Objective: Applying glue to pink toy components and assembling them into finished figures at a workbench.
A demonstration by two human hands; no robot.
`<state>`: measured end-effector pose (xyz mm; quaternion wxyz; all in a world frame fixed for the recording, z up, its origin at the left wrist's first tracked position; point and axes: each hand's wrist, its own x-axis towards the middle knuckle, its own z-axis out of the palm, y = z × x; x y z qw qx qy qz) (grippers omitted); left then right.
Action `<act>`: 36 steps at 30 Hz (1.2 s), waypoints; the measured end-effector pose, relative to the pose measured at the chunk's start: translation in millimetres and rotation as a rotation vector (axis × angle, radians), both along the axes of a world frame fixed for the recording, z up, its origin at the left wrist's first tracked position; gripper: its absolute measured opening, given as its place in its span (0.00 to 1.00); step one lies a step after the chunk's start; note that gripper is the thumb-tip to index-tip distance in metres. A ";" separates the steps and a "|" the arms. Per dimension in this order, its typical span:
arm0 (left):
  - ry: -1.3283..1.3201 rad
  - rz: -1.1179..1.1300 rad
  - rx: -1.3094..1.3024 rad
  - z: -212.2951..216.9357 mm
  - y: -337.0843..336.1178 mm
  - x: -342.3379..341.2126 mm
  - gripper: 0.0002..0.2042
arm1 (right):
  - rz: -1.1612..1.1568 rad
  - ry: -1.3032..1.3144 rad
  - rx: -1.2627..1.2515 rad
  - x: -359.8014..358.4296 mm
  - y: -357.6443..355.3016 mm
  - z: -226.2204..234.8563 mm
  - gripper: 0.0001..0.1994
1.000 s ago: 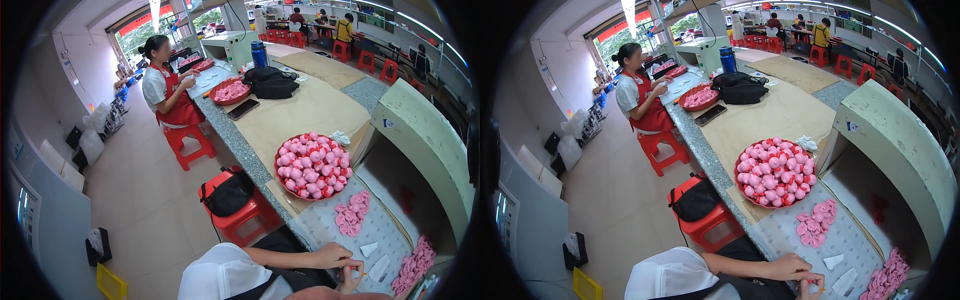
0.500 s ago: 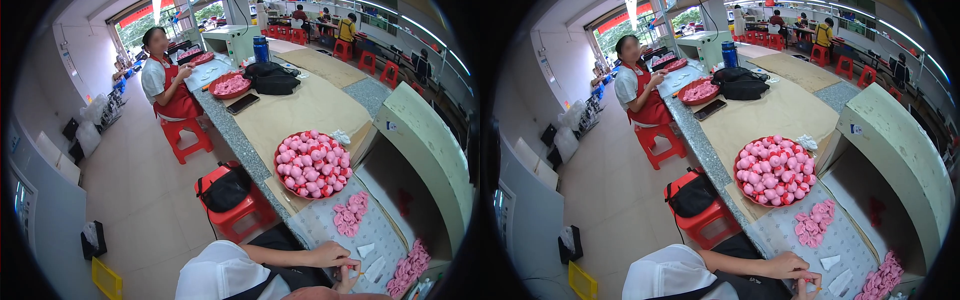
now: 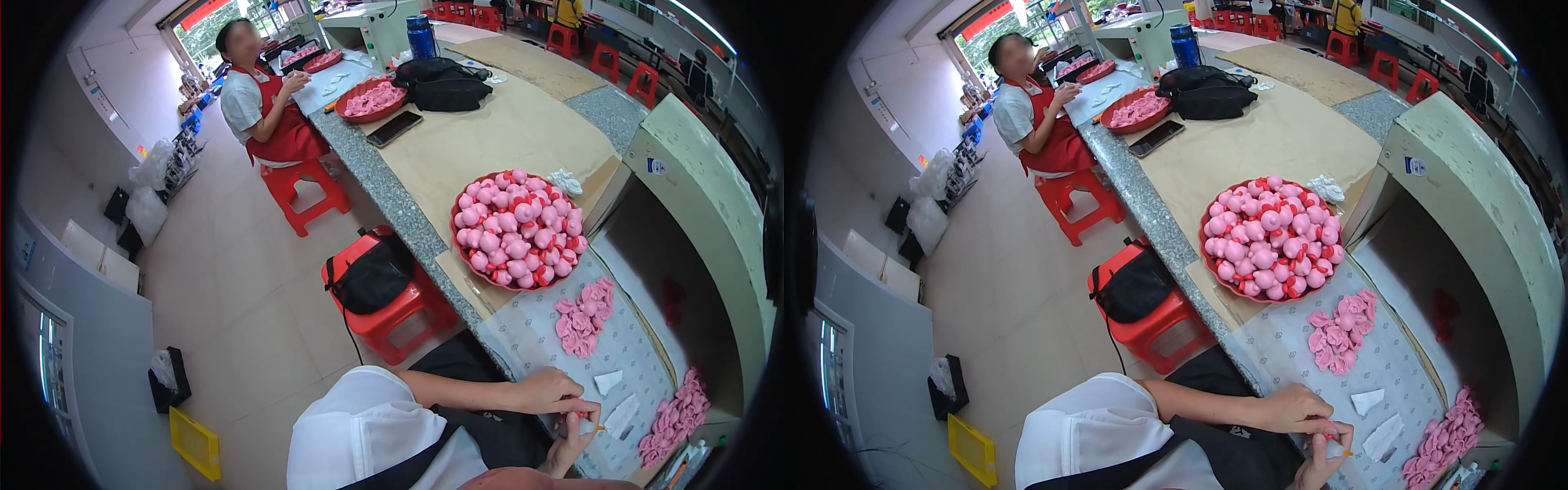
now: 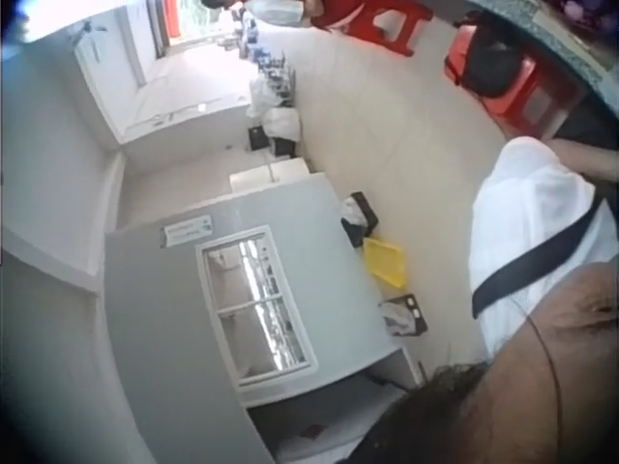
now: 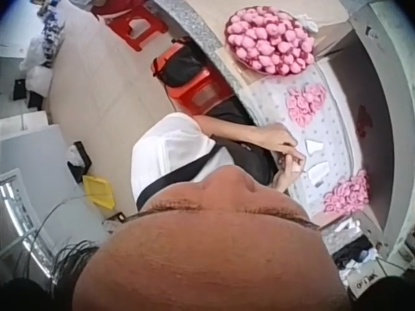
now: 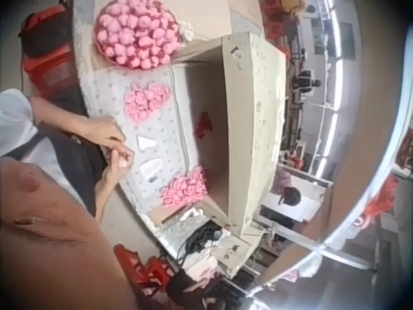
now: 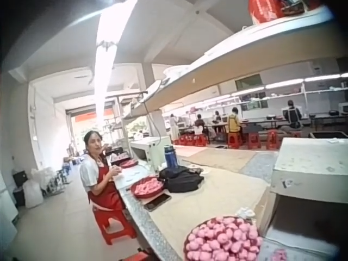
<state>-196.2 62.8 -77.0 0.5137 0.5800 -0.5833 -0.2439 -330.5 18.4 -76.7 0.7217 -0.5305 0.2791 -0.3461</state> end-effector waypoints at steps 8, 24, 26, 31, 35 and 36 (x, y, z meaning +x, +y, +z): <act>-0.005 0.012 -0.011 -0.6 1.5 0.7 0.18 | 0.000 -0.007 0.006 3.9 3.2 3.7 0.11; -0.031 -0.007 -0.024 -7.7 1.9 -0.5 0.18 | 0.047 0.007 -0.019 -0.1 -2.7 -6.5 0.12; -0.019 -0.009 -0.014 -5.1 3.8 -3.3 0.17 | 0.040 0.001 -0.005 -0.3 -2.0 -5.2 0.12; -0.026 0.003 -0.010 -2.0 3.3 -4.2 0.18 | 0.015 -0.015 0.001 -0.8 -0.6 -4.8 0.11; -0.037 -0.002 -0.002 -0.8 3.9 -4.0 0.17 | 0.035 -0.017 0.007 -2.1 0.3 -3.3 0.12; -0.029 -0.004 0.003 -0.4 3.1 -3.5 0.17 | 0.022 -0.022 0.018 -1.1 1.1 -0.7 0.12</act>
